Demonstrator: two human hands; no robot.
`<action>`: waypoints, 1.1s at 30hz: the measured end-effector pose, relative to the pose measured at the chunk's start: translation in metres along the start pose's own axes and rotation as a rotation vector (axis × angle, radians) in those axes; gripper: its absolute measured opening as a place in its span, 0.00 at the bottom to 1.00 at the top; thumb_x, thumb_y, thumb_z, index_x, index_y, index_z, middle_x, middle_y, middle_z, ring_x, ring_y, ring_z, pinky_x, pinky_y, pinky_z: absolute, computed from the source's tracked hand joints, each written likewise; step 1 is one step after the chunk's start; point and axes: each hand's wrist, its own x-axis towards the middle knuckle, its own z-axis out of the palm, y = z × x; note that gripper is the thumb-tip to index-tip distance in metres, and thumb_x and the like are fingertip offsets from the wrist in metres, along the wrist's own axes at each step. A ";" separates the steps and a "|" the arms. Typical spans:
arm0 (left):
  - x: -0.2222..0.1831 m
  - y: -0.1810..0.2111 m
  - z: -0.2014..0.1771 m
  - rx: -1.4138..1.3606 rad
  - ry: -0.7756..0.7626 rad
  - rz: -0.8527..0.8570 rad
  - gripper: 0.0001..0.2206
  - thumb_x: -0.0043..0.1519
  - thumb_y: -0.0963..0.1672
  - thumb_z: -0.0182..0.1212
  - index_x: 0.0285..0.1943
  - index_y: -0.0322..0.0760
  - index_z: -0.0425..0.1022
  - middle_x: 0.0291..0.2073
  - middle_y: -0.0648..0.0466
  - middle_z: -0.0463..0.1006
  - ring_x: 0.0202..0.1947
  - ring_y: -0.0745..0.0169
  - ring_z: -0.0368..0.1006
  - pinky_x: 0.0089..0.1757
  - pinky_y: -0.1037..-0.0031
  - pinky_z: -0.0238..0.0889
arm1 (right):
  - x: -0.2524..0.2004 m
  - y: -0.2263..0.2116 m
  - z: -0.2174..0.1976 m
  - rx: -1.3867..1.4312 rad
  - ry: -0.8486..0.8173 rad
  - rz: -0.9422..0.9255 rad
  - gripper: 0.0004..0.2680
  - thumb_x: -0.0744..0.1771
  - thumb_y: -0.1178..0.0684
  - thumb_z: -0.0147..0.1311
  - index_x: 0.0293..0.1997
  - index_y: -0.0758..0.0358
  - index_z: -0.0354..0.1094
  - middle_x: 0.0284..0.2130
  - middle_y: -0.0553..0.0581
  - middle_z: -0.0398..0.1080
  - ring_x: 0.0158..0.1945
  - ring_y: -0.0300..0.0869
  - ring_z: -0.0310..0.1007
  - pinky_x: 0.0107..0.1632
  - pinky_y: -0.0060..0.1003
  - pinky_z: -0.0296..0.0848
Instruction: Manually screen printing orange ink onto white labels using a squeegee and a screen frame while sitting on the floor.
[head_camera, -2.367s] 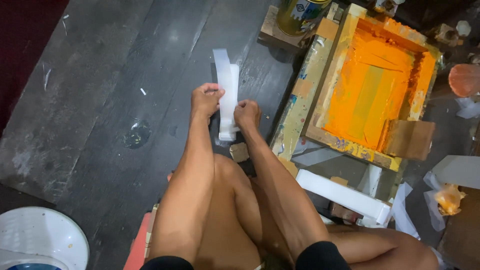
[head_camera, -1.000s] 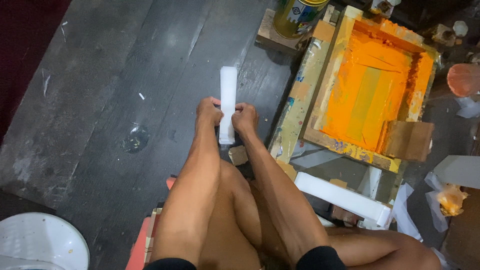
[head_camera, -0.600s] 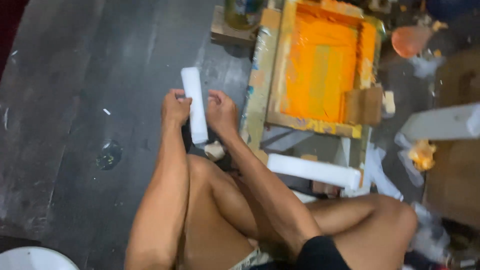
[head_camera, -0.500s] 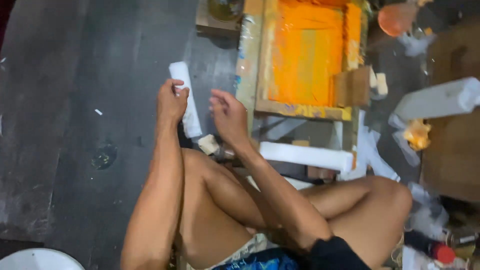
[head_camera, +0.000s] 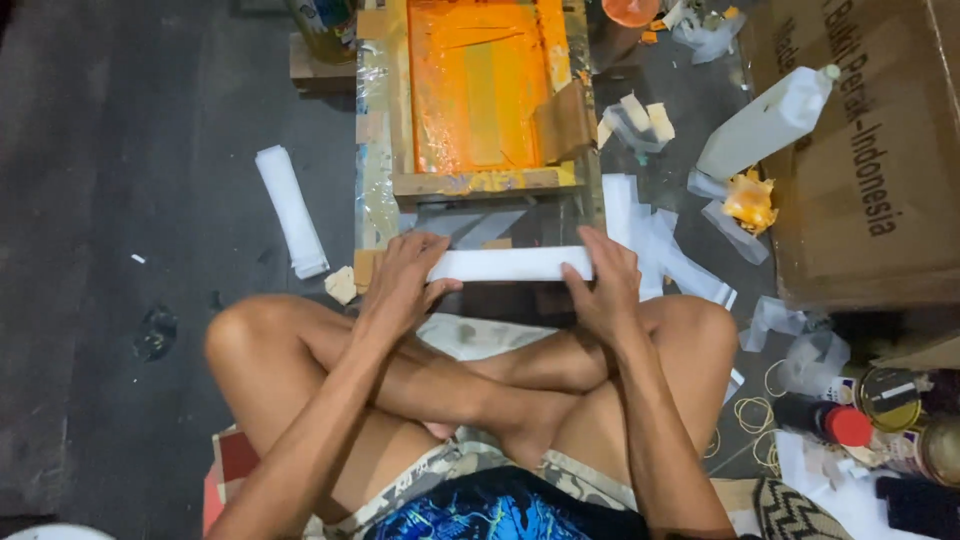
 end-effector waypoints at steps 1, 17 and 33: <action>0.002 -0.002 0.006 0.010 -0.001 -0.005 0.26 0.63 0.51 0.67 0.68 0.39 0.72 0.59 0.47 0.71 0.62 0.43 0.63 0.54 0.51 0.62 | -0.002 0.007 0.001 0.011 -0.001 -0.001 0.19 0.68 0.51 0.59 0.67 0.59 0.65 0.61 0.60 0.67 0.64 0.60 0.60 0.59 0.61 0.63; 0.014 0.010 0.018 0.153 -0.233 -0.086 0.11 0.60 0.40 0.65 0.50 0.29 0.75 0.44 0.40 0.70 0.52 0.31 0.67 0.46 0.44 0.68 | 0.039 0.016 -0.014 -0.265 -0.545 -0.172 0.11 0.65 0.47 0.60 0.50 0.56 0.70 0.43 0.56 0.64 0.54 0.59 0.64 0.53 0.62 0.70; 0.009 -0.033 0.042 0.045 0.064 0.031 0.12 0.65 0.46 0.64 0.54 0.40 0.72 0.44 0.48 0.69 0.54 0.40 0.65 0.50 0.49 0.64 | 0.020 0.028 0.001 -0.209 -0.322 -0.176 0.18 0.66 0.48 0.57 0.63 0.52 0.62 0.46 0.53 0.60 0.54 0.54 0.58 0.55 0.53 0.63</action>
